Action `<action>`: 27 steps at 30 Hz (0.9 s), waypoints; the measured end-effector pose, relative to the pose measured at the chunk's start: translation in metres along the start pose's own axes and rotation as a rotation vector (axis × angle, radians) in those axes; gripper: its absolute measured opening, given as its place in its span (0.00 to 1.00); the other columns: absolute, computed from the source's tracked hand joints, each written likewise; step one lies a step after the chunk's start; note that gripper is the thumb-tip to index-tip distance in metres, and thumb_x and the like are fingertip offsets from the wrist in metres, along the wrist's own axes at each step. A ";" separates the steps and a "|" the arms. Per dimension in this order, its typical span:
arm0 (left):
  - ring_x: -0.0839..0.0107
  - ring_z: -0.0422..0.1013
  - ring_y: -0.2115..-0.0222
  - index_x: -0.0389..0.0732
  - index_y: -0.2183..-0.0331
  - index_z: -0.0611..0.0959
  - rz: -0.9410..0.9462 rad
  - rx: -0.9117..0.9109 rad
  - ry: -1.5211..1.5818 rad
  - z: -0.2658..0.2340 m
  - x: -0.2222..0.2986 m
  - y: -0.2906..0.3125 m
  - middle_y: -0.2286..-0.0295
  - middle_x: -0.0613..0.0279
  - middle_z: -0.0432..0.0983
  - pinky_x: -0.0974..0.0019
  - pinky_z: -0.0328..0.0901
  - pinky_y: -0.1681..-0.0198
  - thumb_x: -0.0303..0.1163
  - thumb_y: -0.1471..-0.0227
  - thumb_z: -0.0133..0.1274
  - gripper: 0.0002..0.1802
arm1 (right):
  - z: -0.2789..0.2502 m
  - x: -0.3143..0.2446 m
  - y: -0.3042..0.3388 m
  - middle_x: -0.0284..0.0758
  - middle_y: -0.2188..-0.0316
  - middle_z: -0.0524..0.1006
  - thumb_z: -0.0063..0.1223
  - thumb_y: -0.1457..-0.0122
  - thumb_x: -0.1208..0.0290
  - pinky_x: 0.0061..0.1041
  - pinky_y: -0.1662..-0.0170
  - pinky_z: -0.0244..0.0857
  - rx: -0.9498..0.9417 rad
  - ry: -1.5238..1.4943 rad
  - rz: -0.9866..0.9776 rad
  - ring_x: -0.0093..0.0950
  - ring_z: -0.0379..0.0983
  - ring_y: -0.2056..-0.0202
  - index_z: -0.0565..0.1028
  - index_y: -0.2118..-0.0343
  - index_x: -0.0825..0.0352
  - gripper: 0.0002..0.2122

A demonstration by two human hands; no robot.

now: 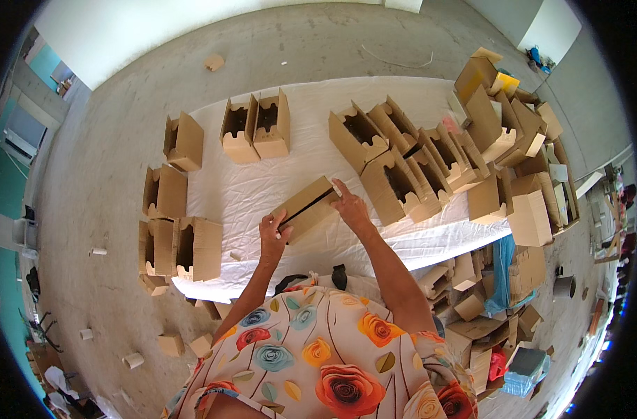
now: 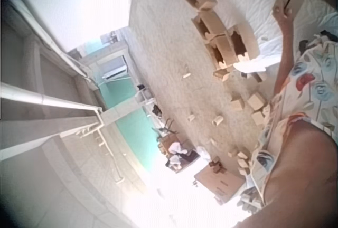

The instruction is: The person places white bottles into cardboard boxes. They handle the bottles individually, placing them inside the boxes and then moving the filled boxes aside on a table.

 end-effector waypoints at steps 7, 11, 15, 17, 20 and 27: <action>0.47 0.52 0.50 0.46 0.58 0.74 0.115 -0.029 -0.166 -0.001 0.015 0.001 0.51 0.42 0.49 0.51 0.54 0.50 0.31 0.69 0.63 0.29 | -0.005 -0.023 0.009 0.38 0.67 0.70 0.53 0.53 0.72 0.35 0.64 0.67 0.127 0.069 -0.242 0.37 0.71 0.66 0.69 0.53 0.51 0.21; 0.41 0.48 0.47 0.47 0.56 0.68 0.145 -0.145 -0.170 0.009 0.010 -0.007 0.50 0.38 0.46 0.48 0.51 0.47 0.33 0.73 0.65 0.37 | 0.003 -0.008 0.005 0.39 0.64 0.67 0.53 0.53 0.71 0.35 0.62 0.66 0.090 0.118 -0.173 0.38 0.69 0.64 0.69 0.53 0.51 0.20; 0.40 0.46 0.47 0.47 0.54 0.65 0.142 -0.279 -0.173 0.016 0.004 -0.009 0.50 0.36 0.46 0.47 0.49 0.45 0.32 0.76 0.66 0.42 | 0.012 -0.002 0.000 0.40 0.65 0.67 0.53 0.53 0.69 0.35 0.59 0.64 0.075 0.111 -0.193 0.40 0.69 0.64 0.68 0.52 0.51 0.22; 0.40 0.48 0.48 0.47 0.54 0.65 0.180 -0.283 -0.216 0.015 0.007 -0.008 0.51 0.36 0.48 0.48 0.51 0.47 0.32 0.77 0.66 0.43 | 0.012 -0.002 0.000 0.41 0.65 0.67 0.53 0.53 0.69 0.35 0.58 0.64 0.075 0.102 -0.208 0.40 0.68 0.64 0.67 0.51 0.53 0.23; 0.41 0.51 0.50 0.48 0.54 0.66 0.198 -0.247 -0.244 0.013 0.010 -0.005 0.52 0.38 0.50 0.50 0.55 0.49 0.31 0.77 0.65 0.42 | 0.010 -0.004 0.000 0.42 0.65 0.68 0.54 0.53 0.70 0.35 0.59 0.64 0.066 0.014 -0.207 0.39 0.68 0.66 0.65 0.49 0.57 0.24; 0.44 0.53 0.52 0.45 0.53 0.67 0.018 0.006 -0.118 -0.056 -0.008 0.011 0.54 0.43 0.55 0.50 0.59 0.53 0.31 0.76 0.65 0.42 | 0.019 0.007 0.012 0.41 0.61 0.68 0.53 0.50 0.70 0.25 0.61 0.65 -0.016 -0.237 -0.047 0.28 0.68 0.66 0.60 0.46 0.63 0.26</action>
Point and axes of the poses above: each hand's wrist, its own y-axis away from the middle knuckle, its own z-axis out of the palm, x = y × z, the point moved 8 cm from there along -y, towards the middle knuckle
